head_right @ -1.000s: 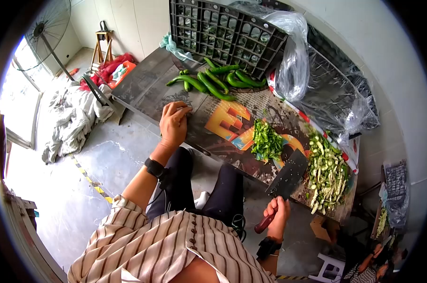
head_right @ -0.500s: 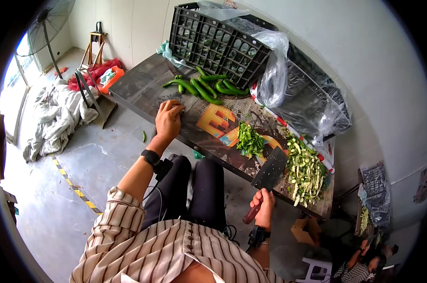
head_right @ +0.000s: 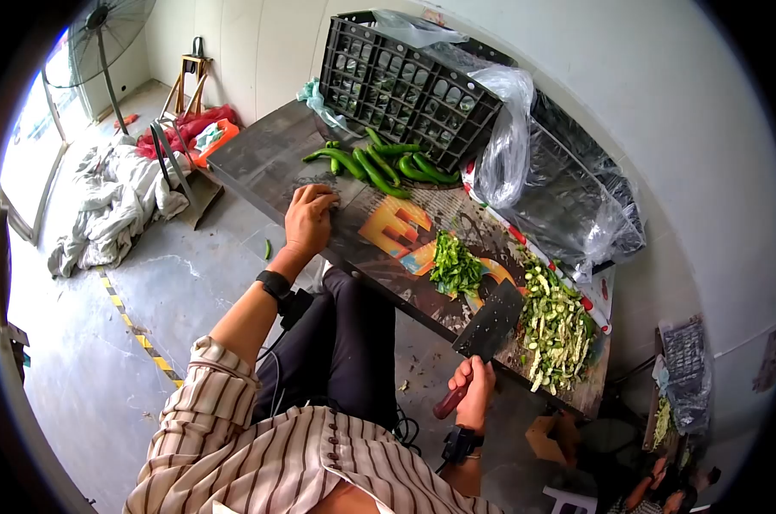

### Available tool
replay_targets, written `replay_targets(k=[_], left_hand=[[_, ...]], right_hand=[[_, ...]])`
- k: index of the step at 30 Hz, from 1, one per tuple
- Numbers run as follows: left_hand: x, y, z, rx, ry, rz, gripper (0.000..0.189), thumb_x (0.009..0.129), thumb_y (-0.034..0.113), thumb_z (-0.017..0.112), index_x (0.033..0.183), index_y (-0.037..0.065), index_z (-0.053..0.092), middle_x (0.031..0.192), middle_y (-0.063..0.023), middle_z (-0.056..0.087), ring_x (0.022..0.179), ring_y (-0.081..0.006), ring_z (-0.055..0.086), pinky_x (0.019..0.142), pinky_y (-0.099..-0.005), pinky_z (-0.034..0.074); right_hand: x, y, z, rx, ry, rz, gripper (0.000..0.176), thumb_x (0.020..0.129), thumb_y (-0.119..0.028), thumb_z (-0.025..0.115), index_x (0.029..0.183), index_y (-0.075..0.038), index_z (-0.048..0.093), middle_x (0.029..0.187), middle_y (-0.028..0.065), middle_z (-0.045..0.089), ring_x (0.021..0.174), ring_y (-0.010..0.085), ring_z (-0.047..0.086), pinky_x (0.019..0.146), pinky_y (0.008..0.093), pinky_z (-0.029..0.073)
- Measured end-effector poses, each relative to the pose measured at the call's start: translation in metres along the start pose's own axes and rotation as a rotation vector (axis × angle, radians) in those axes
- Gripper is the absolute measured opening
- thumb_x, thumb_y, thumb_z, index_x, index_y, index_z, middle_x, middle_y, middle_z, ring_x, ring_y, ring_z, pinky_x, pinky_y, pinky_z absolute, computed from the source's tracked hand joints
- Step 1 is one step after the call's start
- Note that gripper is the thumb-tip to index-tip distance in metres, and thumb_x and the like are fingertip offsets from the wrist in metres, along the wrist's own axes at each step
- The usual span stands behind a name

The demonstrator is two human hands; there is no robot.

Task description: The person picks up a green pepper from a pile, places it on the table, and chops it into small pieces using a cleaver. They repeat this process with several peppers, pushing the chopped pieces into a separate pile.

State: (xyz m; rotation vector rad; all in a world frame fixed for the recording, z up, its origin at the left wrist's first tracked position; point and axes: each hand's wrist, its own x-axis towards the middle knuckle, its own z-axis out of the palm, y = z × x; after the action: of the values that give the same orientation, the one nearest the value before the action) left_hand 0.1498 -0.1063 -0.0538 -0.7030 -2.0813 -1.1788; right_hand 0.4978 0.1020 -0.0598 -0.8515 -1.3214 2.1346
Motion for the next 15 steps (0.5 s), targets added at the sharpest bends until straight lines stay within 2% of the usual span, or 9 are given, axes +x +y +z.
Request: replay_targets(k=[15], left_hand=[[-0.001,0.003,0.000,0.087,-0.010,-0.017,0.024,0.074,-0.001,0.059,0.092,0.010,0.071,0.103,-0.0027,0.063,0.104,-0.0265,0.057,0.088,-0.0361,0.047]], right_hand=[[-0.001,0.003,-0.010,0.058,-0.030,0.083,0.019,0.098,-0.023,0.052,0.083,-0.012,0.051,0.068,-0.0013,0.047,0.052,0.0106,0.046,0.046,0.0293,0.040]])
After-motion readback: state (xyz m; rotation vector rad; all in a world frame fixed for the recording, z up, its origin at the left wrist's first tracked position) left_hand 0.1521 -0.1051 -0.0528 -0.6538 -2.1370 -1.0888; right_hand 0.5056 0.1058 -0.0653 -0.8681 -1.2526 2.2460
